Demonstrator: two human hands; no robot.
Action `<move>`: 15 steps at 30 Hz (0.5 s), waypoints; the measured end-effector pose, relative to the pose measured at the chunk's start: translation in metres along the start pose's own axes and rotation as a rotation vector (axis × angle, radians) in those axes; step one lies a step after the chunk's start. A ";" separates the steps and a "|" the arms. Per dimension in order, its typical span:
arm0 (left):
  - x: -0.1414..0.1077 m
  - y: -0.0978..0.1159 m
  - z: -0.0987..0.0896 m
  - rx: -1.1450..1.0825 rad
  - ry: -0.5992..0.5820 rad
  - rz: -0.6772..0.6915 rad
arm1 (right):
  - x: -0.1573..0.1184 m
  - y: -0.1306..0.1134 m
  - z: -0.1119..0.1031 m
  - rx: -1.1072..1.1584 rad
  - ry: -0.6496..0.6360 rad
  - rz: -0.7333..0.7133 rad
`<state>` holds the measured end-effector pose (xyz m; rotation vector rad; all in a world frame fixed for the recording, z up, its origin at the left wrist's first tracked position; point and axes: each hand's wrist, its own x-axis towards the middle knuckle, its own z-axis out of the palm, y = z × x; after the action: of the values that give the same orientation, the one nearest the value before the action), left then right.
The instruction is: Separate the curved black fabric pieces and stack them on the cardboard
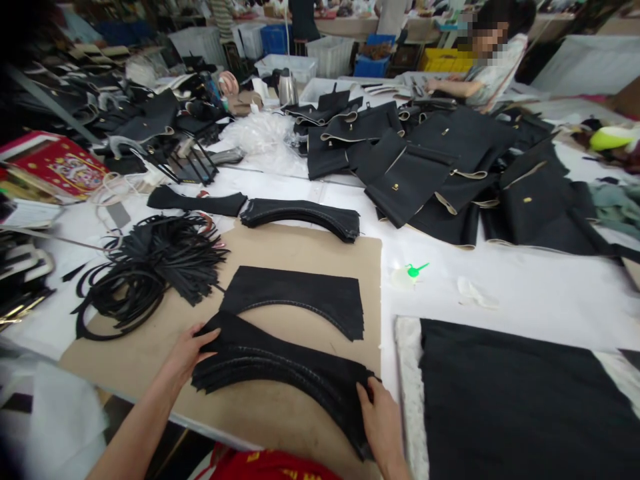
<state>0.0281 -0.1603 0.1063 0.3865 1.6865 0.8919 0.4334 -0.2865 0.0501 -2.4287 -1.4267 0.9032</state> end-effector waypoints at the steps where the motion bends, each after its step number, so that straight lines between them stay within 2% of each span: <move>1: 0.002 0.000 -0.001 0.013 -0.003 0.000 | 0.002 0.002 -0.003 0.099 -0.003 0.014; 3: 0.004 0.002 -0.001 0.030 -0.009 0.008 | 0.006 0.004 -0.008 0.272 -0.025 0.022; 6: 0.007 0.002 0.003 0.041 -0.023 0.018 | 0.014 0.002 -0.011 0.399 -0.009 -0.014; 10: 0.015 -0.003 0.009 0.041 -0.040 -0.036 | 0.021 0.005 -0.008 0.424 0.080 0.008; 12: 0.018 -0.005 0.011 0.039 -0.051 -0.078 | 0.022 0.006 -0.005 0.431 0.081 0.021; 15: 0.009 -0.004 0.010 0.014 -0.038 -0.123 | 0.017 -0.011 -0.004 0.402 0.106 0.049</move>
<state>0.0359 -0.1533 0.0967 0.3045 1.6637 0.7783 0.4340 -0.2664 0.0517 -2.1799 -1.0349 0.9492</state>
